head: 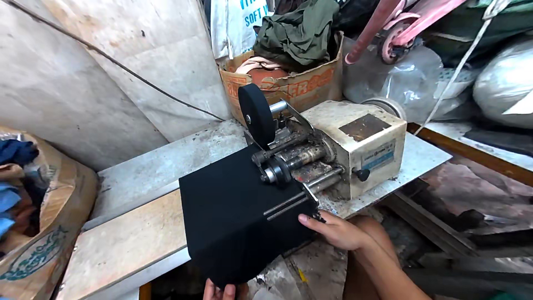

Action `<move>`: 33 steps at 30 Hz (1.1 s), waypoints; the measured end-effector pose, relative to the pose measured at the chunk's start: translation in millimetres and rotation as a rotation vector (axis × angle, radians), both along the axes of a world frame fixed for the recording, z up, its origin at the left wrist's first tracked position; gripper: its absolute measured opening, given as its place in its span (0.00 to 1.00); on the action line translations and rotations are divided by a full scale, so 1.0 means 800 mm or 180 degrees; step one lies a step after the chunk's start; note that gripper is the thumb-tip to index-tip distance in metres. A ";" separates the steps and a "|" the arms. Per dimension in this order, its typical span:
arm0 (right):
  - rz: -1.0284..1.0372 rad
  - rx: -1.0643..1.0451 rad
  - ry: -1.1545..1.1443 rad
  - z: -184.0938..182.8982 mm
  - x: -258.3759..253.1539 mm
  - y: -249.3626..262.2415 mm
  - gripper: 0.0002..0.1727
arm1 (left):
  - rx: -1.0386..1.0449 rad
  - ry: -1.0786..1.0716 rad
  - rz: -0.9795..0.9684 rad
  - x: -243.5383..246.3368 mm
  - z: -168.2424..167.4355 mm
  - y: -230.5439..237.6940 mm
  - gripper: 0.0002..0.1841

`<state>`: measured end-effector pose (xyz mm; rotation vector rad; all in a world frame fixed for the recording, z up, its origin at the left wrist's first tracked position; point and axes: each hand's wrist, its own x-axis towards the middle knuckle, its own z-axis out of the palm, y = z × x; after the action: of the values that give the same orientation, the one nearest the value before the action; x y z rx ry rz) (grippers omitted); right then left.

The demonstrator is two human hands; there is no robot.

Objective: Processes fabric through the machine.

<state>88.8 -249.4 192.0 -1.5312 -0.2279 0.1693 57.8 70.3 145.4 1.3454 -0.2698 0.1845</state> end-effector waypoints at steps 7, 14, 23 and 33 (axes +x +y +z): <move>0.0064 0.0012 0.0003 0.000 0.001 0.000 0.23 | -0.0038 -0.0051 -0.0048 0.002 0.000 0.000 0.14; 0.0045 -0.0127 0.0072 0.002 0.001 0.001 0.24 | 0.0023 0.0004 -0.0177 -0.001 0.001 -0.001 0.17; -0.0553 -0.0052 -0.0095 0.004 -0.015 0.015 0.13 | 0.0214 -0.0073 -0.0044 -0.008 0.009 -0.014 0.18; -0.0277 0.0253 -0.0057 0.003 -0.006 0.009 0.12 | 0.0032 -0.0052 -0.0146 0.005 0.002 -0.010 0.23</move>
<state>83.6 -242.4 194.3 -1.4612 -0.1798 0.0768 61.8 62.5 147.1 1.3468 -0.3153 0.1560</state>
